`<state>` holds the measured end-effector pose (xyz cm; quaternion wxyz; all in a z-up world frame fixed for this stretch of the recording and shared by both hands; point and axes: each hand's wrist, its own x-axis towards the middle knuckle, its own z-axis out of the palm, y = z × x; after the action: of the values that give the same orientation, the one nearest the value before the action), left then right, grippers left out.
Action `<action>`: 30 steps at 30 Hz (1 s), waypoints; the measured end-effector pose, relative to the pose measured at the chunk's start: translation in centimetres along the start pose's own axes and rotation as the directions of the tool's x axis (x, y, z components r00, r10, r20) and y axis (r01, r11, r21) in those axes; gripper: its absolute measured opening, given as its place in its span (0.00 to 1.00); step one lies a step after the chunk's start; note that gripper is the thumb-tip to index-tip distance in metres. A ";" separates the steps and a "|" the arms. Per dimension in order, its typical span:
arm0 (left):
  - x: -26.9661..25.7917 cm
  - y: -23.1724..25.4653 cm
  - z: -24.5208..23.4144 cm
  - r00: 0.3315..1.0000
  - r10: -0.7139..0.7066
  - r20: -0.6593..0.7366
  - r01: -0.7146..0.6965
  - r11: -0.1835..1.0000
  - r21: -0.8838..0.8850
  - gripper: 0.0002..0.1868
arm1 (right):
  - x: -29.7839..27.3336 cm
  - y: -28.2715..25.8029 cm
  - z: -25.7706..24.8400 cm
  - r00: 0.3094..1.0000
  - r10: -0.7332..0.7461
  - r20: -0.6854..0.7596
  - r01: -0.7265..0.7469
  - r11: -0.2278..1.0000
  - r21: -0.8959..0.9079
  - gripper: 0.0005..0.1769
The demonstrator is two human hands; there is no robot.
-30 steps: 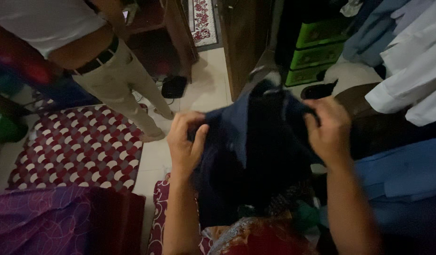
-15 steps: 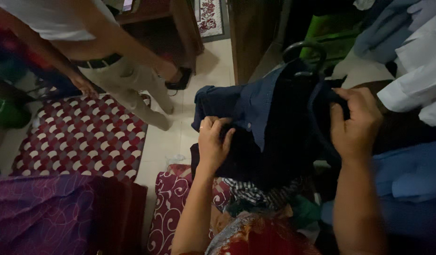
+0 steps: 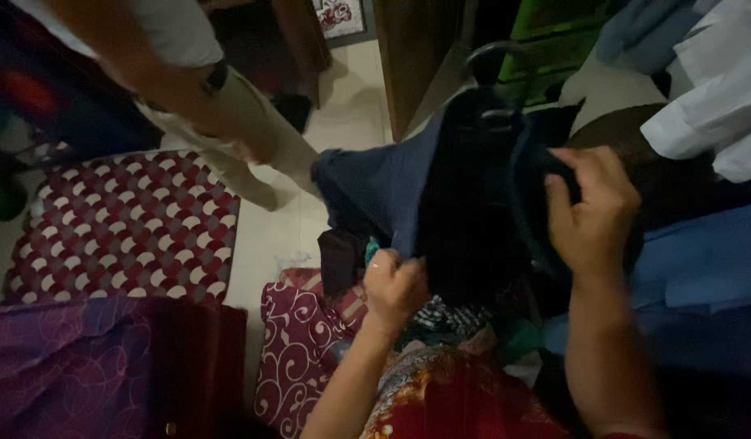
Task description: The person picks up shirts from a pile, places them on hangers, and hangs them in a closet. They handle a patterned shirt, a light blue shirt, and a dark blue shirt, placing each on a hanger and moving it to the closet rack.
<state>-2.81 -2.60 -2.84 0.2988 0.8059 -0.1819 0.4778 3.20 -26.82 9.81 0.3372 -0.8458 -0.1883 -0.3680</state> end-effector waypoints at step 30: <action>1.1 6.9 -9.0 0.788 0.036 0.615 0.306 0.843 -0.442 0.09 | -0.6 -4.9 -6.1 0.925 0.133 0.356 -0.121 0.991 -0.057 0.13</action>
<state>-12.18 -1.93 3.54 0.4662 0.8145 -0.3286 0.1060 -2.99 -27.80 14.54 0.3059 -0.9147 -0.1854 -0.1880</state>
